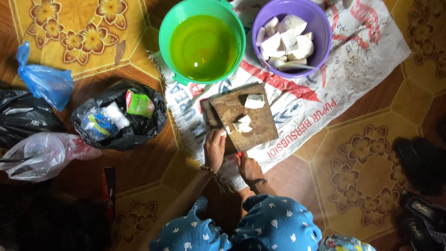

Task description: A person is shown sitting on the floor, using a knife to cut white root vegetables into smaller pieces on a wooden cutting board.

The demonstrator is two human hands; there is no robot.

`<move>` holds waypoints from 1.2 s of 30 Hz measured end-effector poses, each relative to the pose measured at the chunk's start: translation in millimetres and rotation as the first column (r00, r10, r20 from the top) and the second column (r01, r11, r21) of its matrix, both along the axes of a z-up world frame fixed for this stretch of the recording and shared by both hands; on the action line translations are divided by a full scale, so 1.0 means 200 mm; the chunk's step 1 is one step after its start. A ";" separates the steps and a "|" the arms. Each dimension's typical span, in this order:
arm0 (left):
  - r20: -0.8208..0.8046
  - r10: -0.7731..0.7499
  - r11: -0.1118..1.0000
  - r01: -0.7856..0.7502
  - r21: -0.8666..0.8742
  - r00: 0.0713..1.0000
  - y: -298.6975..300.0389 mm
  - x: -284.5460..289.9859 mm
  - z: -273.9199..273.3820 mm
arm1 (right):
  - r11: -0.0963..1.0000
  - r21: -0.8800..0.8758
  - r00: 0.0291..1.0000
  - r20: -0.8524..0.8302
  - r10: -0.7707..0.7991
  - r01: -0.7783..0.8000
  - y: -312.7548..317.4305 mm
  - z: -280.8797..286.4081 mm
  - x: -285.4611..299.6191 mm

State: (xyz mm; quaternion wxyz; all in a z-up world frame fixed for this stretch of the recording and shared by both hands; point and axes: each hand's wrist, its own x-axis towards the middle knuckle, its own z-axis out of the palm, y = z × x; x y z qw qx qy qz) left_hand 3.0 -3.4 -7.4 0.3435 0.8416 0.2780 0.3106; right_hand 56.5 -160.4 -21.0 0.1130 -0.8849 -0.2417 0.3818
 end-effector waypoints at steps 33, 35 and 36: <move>-0.019 0.029 0.999 -0.029 -0.015 0.999 0.00 0.02 -0.07 | 0.998 0.040 0.999 -0.021 -0.042 0.043 -0.04 0.35 -0.05; -0.016 0.022 0.999 -0.023 -0.023 1.000 0.00 0.01 -0.04 | 0.999 0.033 1.000 -0.013 -0.026 0.027 -0.05 0.34 -0.06; -0.014 0.019 0.999 -0.020 -0.031 1.000 0.00 0.01 -0.02 | 1.000 0.026 1.000 -0.006 -0.007 0.007 -0.06 0.33 -0.06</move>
